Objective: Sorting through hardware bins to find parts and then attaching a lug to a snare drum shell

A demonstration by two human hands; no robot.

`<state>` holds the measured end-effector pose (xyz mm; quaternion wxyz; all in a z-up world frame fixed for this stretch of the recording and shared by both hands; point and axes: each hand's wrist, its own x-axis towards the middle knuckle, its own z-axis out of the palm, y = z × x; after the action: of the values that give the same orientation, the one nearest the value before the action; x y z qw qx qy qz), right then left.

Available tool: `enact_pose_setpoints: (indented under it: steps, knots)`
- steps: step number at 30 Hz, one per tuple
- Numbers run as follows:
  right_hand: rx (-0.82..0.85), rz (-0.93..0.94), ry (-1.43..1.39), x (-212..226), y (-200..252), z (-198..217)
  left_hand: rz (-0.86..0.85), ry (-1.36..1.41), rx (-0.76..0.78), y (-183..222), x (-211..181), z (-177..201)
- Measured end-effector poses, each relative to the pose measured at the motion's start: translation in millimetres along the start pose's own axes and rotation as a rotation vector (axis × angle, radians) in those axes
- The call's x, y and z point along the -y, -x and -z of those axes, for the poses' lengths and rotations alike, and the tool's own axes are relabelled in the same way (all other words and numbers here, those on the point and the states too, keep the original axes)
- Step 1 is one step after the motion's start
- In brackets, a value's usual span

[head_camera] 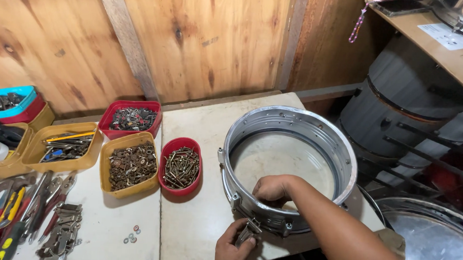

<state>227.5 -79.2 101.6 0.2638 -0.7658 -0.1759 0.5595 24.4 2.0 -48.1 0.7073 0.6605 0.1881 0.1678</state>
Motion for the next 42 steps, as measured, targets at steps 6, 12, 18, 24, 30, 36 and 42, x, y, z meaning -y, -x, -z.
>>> enact_pose_setpoints:
  steps: [6,12,18,24,30,36,42]
  knots:
    - [0.012,0.026,0.016,-7,-8,1,-0.073,-0.092,0.017,-5,15,2]
    - [-0.012,0.054,0.039,-14,-14,0,0.018,-0.128,-0.013,10,-12,-5]
    - [-0.025,0.090,0.073,-17,-19,2,0.129,-0.209,-0.158,18,-25,-33]
    - [-0.055,0.098,0.205,-6,0,-2,0.036,0.017,-0.272,13,-7,-42]
    - [-0.093,0.103,0.277,-6,3,-2,0.067,0.103,-0.253,12,-2,-41]
    - [-0.078,0.107,0.279,-8,-1,1,-0.276,-0.144,-0.124,12,7,-28]
    - [-0.052,0.124,0.219,-16,-12,2,-0.375,-0.131,-0.102,7,21,-23]
